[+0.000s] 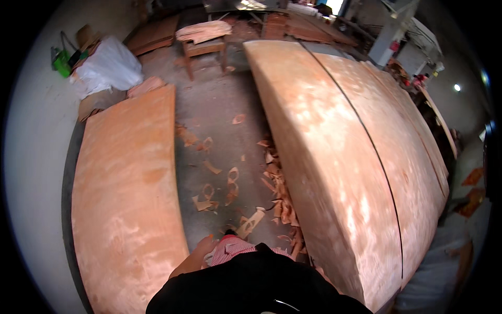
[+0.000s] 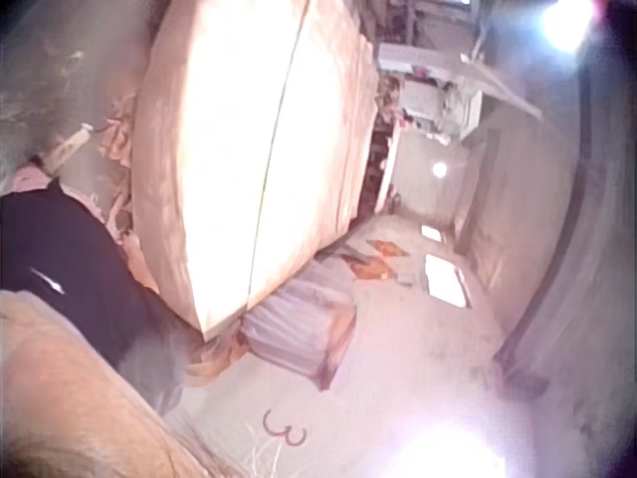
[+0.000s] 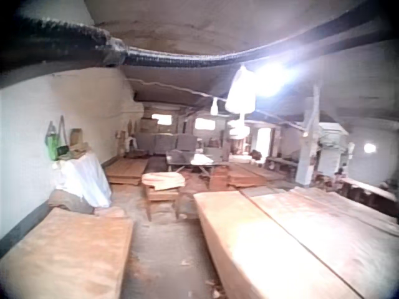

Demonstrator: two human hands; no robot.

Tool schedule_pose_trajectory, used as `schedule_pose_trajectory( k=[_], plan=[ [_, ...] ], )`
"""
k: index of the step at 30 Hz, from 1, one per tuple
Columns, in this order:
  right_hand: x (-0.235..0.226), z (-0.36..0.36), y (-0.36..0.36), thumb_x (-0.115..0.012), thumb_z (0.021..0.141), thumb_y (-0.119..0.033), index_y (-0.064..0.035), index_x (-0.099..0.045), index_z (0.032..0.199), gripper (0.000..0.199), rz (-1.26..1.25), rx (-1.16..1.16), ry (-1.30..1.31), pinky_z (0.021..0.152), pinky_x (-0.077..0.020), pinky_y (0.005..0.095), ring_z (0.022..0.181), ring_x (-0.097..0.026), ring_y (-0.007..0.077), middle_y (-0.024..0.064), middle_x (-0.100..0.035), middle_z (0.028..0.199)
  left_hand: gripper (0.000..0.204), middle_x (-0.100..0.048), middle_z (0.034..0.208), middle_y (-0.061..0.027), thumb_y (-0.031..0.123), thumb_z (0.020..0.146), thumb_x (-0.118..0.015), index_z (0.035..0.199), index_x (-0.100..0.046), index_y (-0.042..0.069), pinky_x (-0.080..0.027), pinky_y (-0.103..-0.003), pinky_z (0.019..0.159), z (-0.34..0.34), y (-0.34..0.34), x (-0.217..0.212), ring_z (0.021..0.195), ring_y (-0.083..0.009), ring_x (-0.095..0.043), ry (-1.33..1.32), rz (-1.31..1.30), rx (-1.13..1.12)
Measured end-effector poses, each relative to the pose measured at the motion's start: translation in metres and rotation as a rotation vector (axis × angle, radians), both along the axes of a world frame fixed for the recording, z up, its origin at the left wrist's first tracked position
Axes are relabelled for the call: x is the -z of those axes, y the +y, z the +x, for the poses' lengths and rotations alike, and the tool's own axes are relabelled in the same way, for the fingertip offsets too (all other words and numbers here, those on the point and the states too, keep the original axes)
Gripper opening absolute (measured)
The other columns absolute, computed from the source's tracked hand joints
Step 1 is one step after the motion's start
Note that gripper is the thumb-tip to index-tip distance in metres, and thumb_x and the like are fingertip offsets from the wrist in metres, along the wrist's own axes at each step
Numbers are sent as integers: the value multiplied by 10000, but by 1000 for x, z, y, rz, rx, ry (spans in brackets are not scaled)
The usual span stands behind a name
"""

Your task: The person uses a utility knife to cut a large sheet of wood veneer on a workbench. They align a template on the veneer and trace its outline to cut a specific shape. The person also uses a long metal ruler to guide straight cuts along the edges of the material.

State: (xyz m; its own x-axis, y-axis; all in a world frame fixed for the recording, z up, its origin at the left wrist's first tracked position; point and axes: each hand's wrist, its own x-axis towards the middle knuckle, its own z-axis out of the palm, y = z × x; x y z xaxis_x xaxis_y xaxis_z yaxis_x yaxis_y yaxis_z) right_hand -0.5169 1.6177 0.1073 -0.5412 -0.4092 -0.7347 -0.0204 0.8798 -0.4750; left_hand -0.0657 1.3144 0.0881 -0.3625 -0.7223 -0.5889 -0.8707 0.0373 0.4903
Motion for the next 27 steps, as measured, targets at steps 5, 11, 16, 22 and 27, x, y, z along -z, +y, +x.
schedule_pose_trajectory(
  k=[5, 11, 16, 22, 27],
  plan=[
    [-19, 11, -197, -496, 797, -113, 13, -563, 885, 168, -97, -289, 33, 571, -443, 302, 643, -575, 193, 108, -599, 748, 559, -502, 1090, -222, 459, 812, -422, 1148, -425, 13, -386, -417, 844, 87, -92, 45, 1008, -355, -481, -143, 9, 119],
    [60, 32, -403, -499, 816, -114, -1, -544, 934, 170, -359, -621, 245, 506, -426, 289, 579, -539, 149, 83, -587, 692, 387, -574, 984, -167, 353, 848, -412, 1094, -478, 61, -436, -368, 738, -1, -272, -88, 893, -326, -548, 375, -120, -195],
    [25, 82, -602, -424, 799, -8, -8, -503, 1008, 224, -324, -728, -120, 564, -414, 236, 641, -535, 143, 76, -579, 699, 456, -605, 877, -157, 396, 816, -458, 1103, -480, 41, -441, -360, 715, -20, -397, -67, 839, -293, -572, 171, 192, -319],
    [105, 50, -792, -399, 814, 11, -9, -506, 1000, 216, -441, -311, -469, 571, -412, 235, 626, -514, 151, 77, -577, 753, 485, -565, 1005, -181, 432, 822, -434, 1102, -495, 40, -424, -346, 795, 50, -511, -38, 941, -300, -538, 35, 84, -325],
    [-5, 65, -970, -427, 849, -115, -25, -535, 925, 160, -370, -810, -12, 568, -422, 277, 592, -540, 166, 73, -608, 670, 487, -607, 921, -132, 427, 801, -456, 1064, -527, 24, -429, -337, 790, 141, -540, 19, 910, -245, -563, -122, 9, -712]
  ],
)
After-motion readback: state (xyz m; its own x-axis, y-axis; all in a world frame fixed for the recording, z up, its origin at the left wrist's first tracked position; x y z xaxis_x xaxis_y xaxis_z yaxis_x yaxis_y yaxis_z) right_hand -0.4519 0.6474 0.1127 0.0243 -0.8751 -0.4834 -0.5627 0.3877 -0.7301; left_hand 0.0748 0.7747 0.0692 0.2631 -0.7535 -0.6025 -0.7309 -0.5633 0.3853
